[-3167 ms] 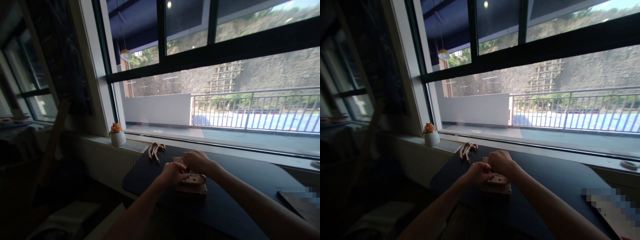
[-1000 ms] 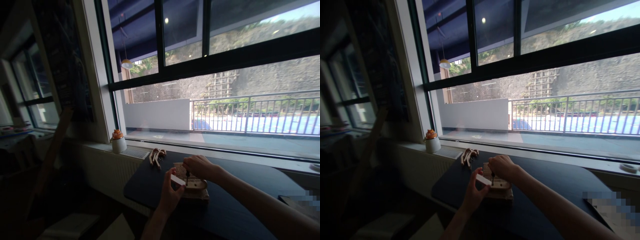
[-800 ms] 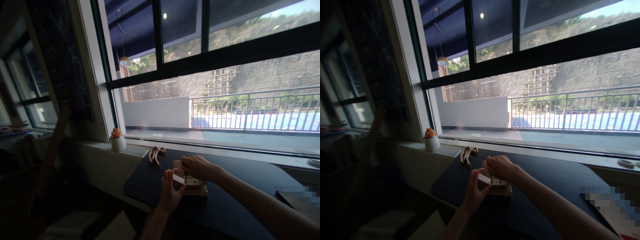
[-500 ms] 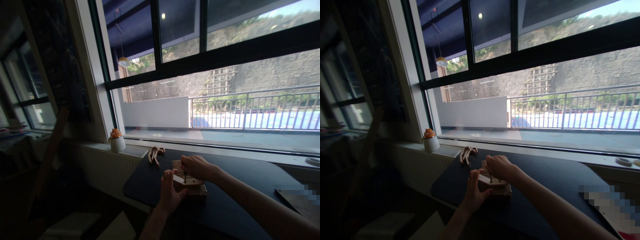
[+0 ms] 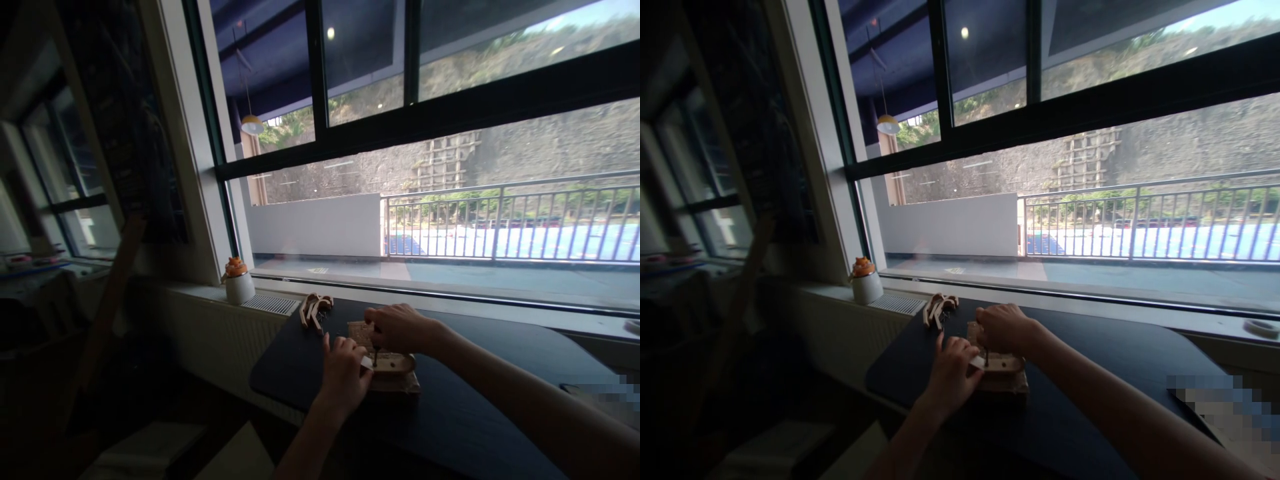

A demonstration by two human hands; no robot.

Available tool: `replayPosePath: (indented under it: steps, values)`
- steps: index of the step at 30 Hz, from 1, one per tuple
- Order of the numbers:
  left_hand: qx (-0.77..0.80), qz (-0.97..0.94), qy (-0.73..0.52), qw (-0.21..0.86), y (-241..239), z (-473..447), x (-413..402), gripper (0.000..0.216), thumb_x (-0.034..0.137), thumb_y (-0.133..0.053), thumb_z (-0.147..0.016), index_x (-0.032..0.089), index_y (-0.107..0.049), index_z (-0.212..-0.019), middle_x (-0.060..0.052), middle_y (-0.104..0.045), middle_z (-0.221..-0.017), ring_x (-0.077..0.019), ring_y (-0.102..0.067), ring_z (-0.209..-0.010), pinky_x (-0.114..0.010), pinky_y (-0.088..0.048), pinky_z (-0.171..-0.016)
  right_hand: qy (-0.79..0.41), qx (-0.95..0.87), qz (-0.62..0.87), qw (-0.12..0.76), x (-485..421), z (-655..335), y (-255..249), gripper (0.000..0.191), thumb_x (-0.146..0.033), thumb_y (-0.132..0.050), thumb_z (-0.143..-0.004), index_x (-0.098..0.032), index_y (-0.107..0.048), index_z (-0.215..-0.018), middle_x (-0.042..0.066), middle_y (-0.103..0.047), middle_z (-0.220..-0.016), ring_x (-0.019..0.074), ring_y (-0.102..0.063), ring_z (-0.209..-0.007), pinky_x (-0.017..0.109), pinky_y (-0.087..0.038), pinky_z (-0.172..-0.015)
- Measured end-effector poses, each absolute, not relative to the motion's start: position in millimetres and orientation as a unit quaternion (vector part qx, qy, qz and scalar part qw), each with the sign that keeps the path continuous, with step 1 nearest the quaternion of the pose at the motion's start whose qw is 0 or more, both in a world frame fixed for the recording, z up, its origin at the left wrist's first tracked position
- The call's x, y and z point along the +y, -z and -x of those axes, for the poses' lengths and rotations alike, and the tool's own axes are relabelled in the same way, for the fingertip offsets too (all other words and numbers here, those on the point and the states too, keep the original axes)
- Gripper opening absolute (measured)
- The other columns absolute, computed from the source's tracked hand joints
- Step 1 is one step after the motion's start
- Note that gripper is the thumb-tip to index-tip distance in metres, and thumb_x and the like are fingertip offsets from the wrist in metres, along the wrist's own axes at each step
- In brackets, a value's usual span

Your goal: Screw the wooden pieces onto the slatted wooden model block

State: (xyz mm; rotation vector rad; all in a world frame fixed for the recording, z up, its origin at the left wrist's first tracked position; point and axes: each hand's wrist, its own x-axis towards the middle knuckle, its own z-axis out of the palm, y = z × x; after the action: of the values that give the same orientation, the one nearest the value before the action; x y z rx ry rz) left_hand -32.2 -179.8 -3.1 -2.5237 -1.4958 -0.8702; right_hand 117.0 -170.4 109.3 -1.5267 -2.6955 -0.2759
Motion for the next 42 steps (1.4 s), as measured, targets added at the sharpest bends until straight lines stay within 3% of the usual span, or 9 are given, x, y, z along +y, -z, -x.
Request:
replayPosePath:
  steps: [5, 10, 15, 22, 32, 39, 42]
  values:
    - [-0.5, 0.83, 0.244, 0.051, 1.0, 28.2, -177.0, 0.016, 0.031, -0.062, -0.076, 0.025, -0.066, -0.09, -0.004, -0.061, -0.091, -0.0256, -0.048, -0.099, -0.054, -0.014, -0.105, 0.084, -0.879, 0.469, 0.025, -170.7, -119.3, -103.6, 0.023, -0.027, -0.043, -0.089, -0.018, -0.063, -0.097, 0.01, -0.07, -0.09, 0.0212, -0.066, -0.084, 0.026, -0.042, -0.066]
    - [-0.499, 0.835, 0.226, 0.057, 1.1, 27.3, -175.4, 0.016, 0.034, -0.062, -0.077, 0.024, -0.067, -0.087, -0.004, -0.061, -0.09, -0.0256, -0.049, -0.098, -0.053, -0.016, -0.104, 0.108, -0.849, 0.517, 0.028, -169.9, -111.6, -95.2, 0.034, -0.032, -0.035, -0.094, -0.01, -0.06, -0.1, 0.017, -0.07, -0.083, 0.0269, -0.067, -0.08, 0.031, -0.044, -0.063]
    - [-0.504, 0.833, 0.223, 0.05, 0.3, 27.1, -175.5, 0.018, 0.036, -0.061, -0.077, 0.024, -0.067, -0.089, -0.005, -0.062, -0.091, -0.0264, -0.049, -0.099, -0.054, -0.018, -0.103, 0.121, -0.845, 0.521, 0.015, -172.7, -111.6, -104.4, 0.033, -0.032, -0.036, -0.094, -0.013, -0.063, -0.093, 0.017, -0.07, -0.086, 0.028, -0.067, -0.082, 0.034, -0.045, -0.065]
    - [-0.507, 0.832, 0.22, 0.046, -1.3, 26.2, -176.4, 0.018, 0.037, -0.061, -0.077, 0.024, -0.068, -0.089, -0.005, -0.061, -0.092, -0.0263, -0.049, -0.1, -0.052, -0.017, -0.103, 0.105, -0.875, 0.472, 0.022, -176.9, -119.6, -111.1, 0.023, -0.026, -0.043, -0.091, -0.018, -0.063, -0.097, 0.009, -0.07, -0.091, 0.0198, -0.066, -0.08, 0.025, -0.042, -0.062]
    - [-0.507, 0.83, 0.228, 0.044, -0.3, 26.3, -174.2, 0.018, 0.036, -0.062, -0.076, 0.024, -0.069, -0.088, -0.006, -0.062, -0.09, -0.0268, -0.05, -0.097, -0.053, -0.019, -0.101, 0.143, -0.836, 0.529, 0.039, -169.2, -112.1, -99.4, 0.046, -0.041, -0.031, -0.095, -0.013, -0.067, -0.086, 0.014, -0.07, -0.079, 0.0246, -0.067, -0.077, 0.03, -0.044, -0.062]
    - [-0.507, 0.83, 0.228, 0.042, -0.2, 25.7, -174.9, 0.018, 0.037, -0.062, -0.077, 0.024, -0.068, -0.088, -0.006, -0.062, -0.092, -0.0266, -0.049, -0.099, -0.053, -0.018, -0.103, 0.136, -0.859, 0.491, 0.046, -176.3, -120.2, -100.6, 0.027, -0.031, -0.038, -0.093, -0.017, -0.062, -0.094, 0.009, -0.071, -0.086, 0.0201, -0.066, -0.073, 0.026, -0.041, -0.058]
    - [-0.513, 0.831, 0.211, 0.046, -2.2, 24.8, -176.2, 0.018, 0.037, -0.061, -0.078, 0.024, -0.068, -0.088, -0.005, -0.062, -0.092, -0.0262, -0.049, -0.099, -0.053, -0.018, -0.103, 0.128, -0.863, 0.487, 0.044, -177.0, -119.4, -97.3, 0.028, -0.028, -0.036, -0.094, -0.015, -0.061, -0.093, 0.01, -0.07, -0.087, 0.0193, -0.067, -0.076, 0.025, -0.041, -0.06]
